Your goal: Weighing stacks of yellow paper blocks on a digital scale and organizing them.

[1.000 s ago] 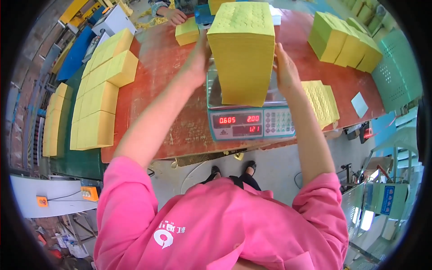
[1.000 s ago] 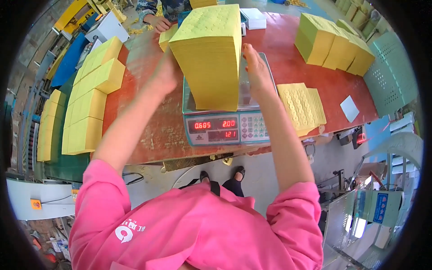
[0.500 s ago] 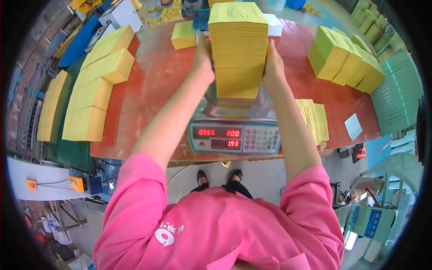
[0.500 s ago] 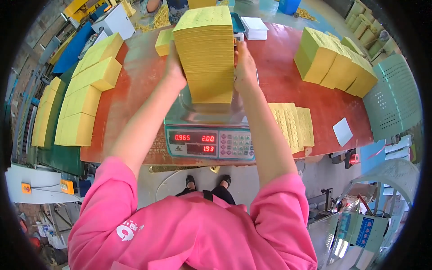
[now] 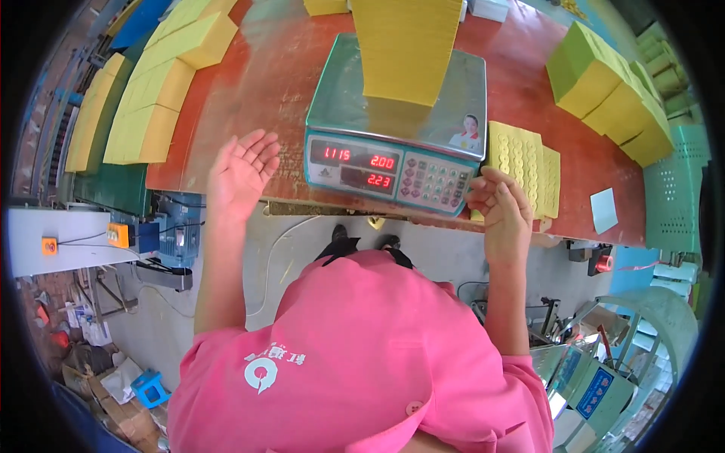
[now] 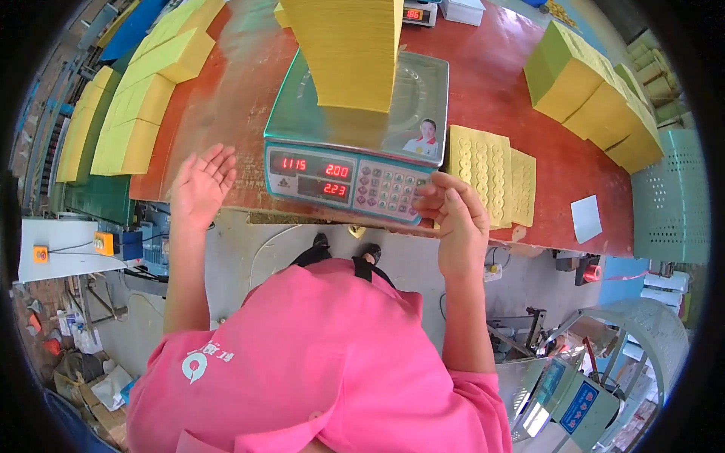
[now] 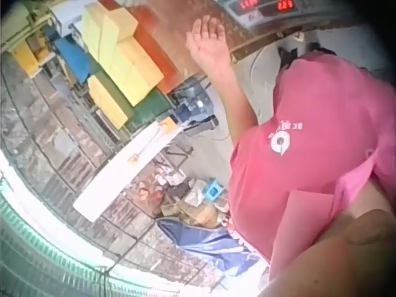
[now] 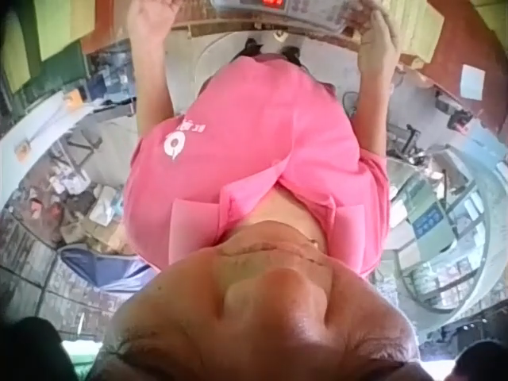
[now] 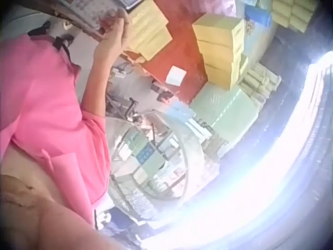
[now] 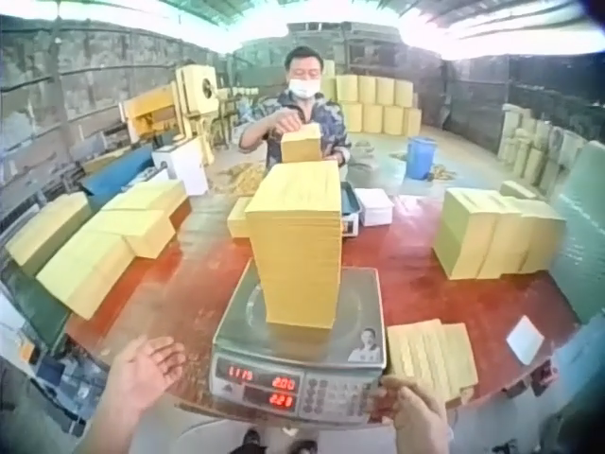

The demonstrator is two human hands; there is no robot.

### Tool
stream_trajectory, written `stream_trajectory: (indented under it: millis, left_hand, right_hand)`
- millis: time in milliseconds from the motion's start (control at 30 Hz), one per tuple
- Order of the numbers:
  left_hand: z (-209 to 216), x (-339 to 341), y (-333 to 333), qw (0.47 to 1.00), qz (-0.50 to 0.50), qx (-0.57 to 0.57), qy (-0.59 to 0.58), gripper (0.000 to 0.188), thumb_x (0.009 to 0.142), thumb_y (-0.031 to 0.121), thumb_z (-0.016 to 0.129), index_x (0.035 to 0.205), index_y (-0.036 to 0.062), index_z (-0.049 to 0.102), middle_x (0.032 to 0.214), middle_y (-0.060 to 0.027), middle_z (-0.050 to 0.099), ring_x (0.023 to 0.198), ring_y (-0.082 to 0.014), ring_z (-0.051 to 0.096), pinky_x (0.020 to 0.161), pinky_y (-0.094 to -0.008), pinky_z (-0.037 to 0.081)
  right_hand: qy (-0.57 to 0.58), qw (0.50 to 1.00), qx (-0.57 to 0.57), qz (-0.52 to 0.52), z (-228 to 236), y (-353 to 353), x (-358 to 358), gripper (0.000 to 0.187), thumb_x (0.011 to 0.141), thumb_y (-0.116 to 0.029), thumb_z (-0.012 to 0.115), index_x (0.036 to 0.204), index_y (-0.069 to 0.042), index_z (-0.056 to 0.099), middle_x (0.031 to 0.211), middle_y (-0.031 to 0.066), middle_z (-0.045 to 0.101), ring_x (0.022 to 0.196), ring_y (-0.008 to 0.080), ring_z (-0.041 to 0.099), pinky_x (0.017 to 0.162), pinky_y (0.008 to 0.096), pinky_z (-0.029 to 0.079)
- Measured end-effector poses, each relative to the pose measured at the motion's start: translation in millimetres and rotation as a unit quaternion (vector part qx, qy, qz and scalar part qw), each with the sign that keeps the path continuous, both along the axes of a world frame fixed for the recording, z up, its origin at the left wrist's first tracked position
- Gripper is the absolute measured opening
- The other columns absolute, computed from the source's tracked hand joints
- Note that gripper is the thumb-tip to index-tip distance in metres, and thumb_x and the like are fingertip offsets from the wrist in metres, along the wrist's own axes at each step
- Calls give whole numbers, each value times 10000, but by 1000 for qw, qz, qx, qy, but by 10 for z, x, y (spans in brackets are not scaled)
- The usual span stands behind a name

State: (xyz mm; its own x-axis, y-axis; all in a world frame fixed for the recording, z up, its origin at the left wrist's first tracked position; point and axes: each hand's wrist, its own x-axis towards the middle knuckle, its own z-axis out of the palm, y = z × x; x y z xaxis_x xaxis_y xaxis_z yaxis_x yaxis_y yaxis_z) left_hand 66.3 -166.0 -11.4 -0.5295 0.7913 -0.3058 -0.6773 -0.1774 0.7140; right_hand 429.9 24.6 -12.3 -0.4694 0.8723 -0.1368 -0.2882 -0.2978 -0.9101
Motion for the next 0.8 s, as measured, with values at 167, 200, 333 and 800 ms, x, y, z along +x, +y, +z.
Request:
stream_trajectory:
  millis: [167, 200, 333, 800]
  left_hand:
    - [51, 160, 86, 998, -53, 6, 25, 454, 993, 326, 466, 1253, -44, 509, 1249, -190, 582, 1111, -261, 592, 941, -389, 491]
    - [64, 166, 106, 997, -75, 7, 35, 454, 996, 321, 466, 1266, -43, 501, 1255, -182, 578, 1101, -251, 594, 932, -382, 497]
    - [188, 200, 204, 993, -93, 14, 65, 441, 1000, 310, 459, 1260, -44, 508, 1237, -182, 587, 1085, -247, 603, 915, -380, 506]
    - [1237, 166, 1039, 908, -96, 130, 387, 299, 951, 228, 592, 1116, -17, 636, 1133, -176, 663, 1033, -239, 648, 891, -352, 520]
  right_hand:
    - [33, 999, -6, 21, -38, -119, -98, 276, 1006, -142, 450, 1181, -1, 611, 1000, 94, 675, 846, 183, 671, 745, 333, 556]
    - [34, 999, -13, 26, -30, -155, -108, 271, 1004, -140, 456, 1177, -5, 614, 997, 93, 674, 842, 183, 672, 726, 332, 566]
    - [23, 999, -28, 22, -21, -281, -50, 269, 1000, -128, 453, 1172, -5, 619, 989, 95, 673, 827, 183, 671, 696, 330, 577]
    - [38, 996, -76, -37, -270, -455, -12, 263, 983, -110, 452, 1154, 33, 592, 968, 121, 666, 837, 210, 649, 746, 350, 533]
